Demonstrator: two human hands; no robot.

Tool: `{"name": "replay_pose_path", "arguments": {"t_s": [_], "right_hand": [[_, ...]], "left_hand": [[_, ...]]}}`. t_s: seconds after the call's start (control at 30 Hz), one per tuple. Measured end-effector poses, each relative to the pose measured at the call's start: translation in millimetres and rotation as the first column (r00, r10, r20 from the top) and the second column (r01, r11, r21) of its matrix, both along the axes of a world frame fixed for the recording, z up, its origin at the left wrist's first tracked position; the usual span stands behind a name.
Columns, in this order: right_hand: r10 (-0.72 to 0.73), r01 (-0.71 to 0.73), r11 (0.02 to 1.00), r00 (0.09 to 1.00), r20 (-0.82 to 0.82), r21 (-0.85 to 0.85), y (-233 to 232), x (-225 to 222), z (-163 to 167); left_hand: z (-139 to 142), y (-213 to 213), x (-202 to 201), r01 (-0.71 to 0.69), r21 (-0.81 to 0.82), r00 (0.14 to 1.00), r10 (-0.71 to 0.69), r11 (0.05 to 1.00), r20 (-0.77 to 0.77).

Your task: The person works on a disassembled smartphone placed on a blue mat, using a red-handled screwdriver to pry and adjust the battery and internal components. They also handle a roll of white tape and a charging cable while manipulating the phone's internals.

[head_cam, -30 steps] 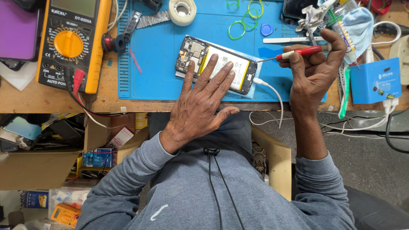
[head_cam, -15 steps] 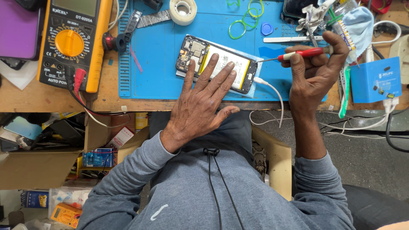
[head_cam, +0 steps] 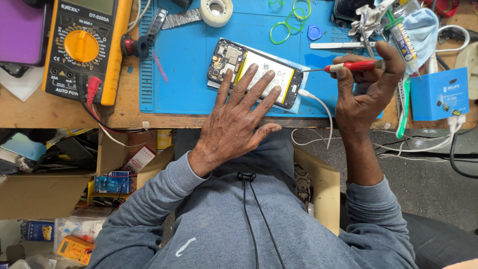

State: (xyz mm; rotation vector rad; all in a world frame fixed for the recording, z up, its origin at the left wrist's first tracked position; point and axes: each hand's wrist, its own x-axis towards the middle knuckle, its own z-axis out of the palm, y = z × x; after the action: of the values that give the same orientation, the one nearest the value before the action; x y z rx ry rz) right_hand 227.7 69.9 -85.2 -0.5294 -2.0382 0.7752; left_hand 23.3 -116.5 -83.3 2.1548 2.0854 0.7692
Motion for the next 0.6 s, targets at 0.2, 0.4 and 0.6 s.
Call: {"name": "replay_pose_path", "arguments": {"t_s": [0.2,0.4,0.6], "right_hand": [[0.09,-0.112,0.98,0.987,0.131,0.164,2.7,-13.4,32.4],[0.201,-0.247,0.958,0.941,0.27,0.147,7.9,-27.2,64.8],[0.036,-0.093,0.964,0.973,0.227,0.247,3.5,-37.2,67.2]], "left_hand": [[-2.5,0.7,0.3,-0.008,0.049,1.0,0.009,0.999,-0.02],[-2.8,-5.3,-0.2,-0.008,0.098,0.997,0.015,0.995,-0.079],[-1.9,-3.8,-1.1,0.005,0.088,0.997,0.002,0.996,-0.078]]}}
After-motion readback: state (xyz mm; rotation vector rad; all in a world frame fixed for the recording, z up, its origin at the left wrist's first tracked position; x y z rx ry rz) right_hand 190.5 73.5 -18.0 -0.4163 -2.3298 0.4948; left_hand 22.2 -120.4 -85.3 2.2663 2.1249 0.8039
